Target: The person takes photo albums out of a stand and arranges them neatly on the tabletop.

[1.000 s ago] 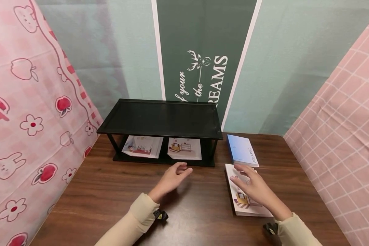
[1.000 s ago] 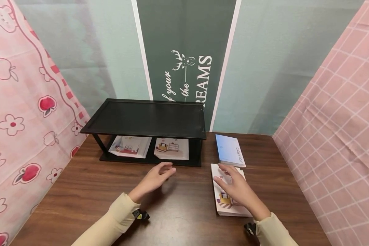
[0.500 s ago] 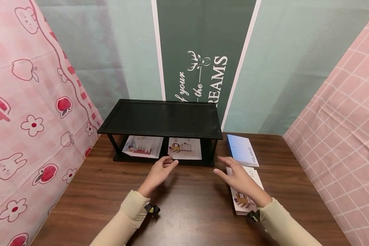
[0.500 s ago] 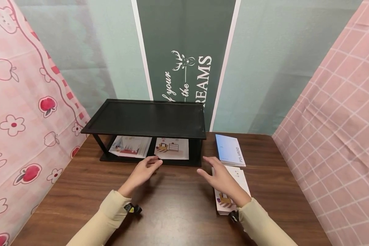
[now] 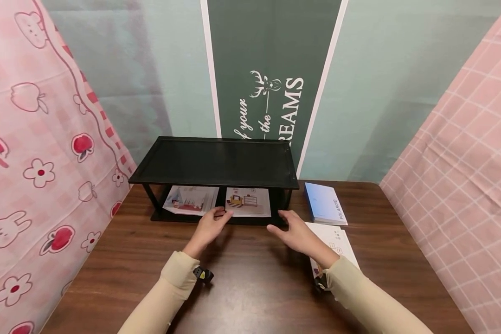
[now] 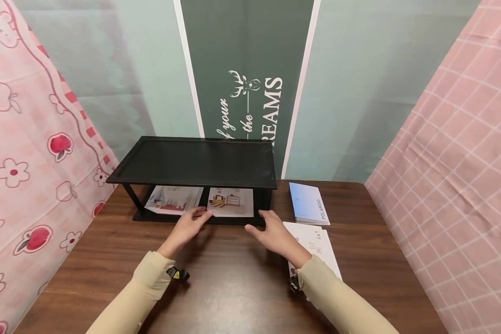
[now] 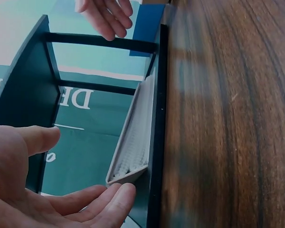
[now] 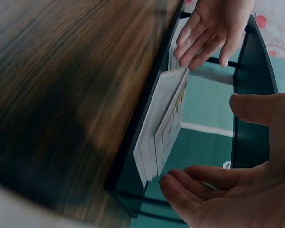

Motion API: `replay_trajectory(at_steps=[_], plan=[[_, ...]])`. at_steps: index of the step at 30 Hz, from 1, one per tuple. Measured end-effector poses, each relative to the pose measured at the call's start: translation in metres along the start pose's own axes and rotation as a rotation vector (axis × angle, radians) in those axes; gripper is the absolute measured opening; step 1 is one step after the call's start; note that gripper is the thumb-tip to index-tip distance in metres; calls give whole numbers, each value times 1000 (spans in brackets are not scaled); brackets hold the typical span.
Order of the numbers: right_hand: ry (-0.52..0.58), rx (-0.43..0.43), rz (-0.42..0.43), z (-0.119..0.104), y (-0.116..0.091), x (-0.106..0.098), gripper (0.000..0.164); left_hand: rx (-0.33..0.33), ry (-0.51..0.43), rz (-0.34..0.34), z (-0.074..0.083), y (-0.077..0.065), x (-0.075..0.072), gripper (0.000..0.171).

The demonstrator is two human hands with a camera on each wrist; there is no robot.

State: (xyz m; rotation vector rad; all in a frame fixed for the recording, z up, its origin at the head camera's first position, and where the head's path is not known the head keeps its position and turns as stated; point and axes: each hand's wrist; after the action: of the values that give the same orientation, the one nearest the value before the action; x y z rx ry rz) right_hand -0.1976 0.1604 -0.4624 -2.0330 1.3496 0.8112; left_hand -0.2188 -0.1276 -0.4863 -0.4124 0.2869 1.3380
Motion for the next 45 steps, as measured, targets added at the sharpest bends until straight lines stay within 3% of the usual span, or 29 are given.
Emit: replay_trajectory(at_steps=[16, 27, 37, 45], plan=[[107, 70, 2, -23, 37, 22, 76, -36, 13, -4, -8, 21, -3, 62], [103, 144, -51, -18, 44, 44, 93, -8, 58, 55, -15, 27, 5, 57], [78, 141, -39, -18, 49, 56, 90, 14, 92, 73, -17, 28, 12, 54], [109, 137, -25, -16, 48, 52, 89, 20, 36, 67, -13, 30, 20, 51]])
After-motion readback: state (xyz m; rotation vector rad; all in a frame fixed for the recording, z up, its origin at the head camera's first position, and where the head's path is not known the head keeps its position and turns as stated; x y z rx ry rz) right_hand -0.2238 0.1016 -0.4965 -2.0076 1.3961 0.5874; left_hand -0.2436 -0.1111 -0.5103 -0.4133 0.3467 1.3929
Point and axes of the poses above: each hand's wrist, its own y-axis towards the middle knuckle, its own x-axis out of the palm, z = x × y, and after that the axes turned 8 degrees about -z, right-handed
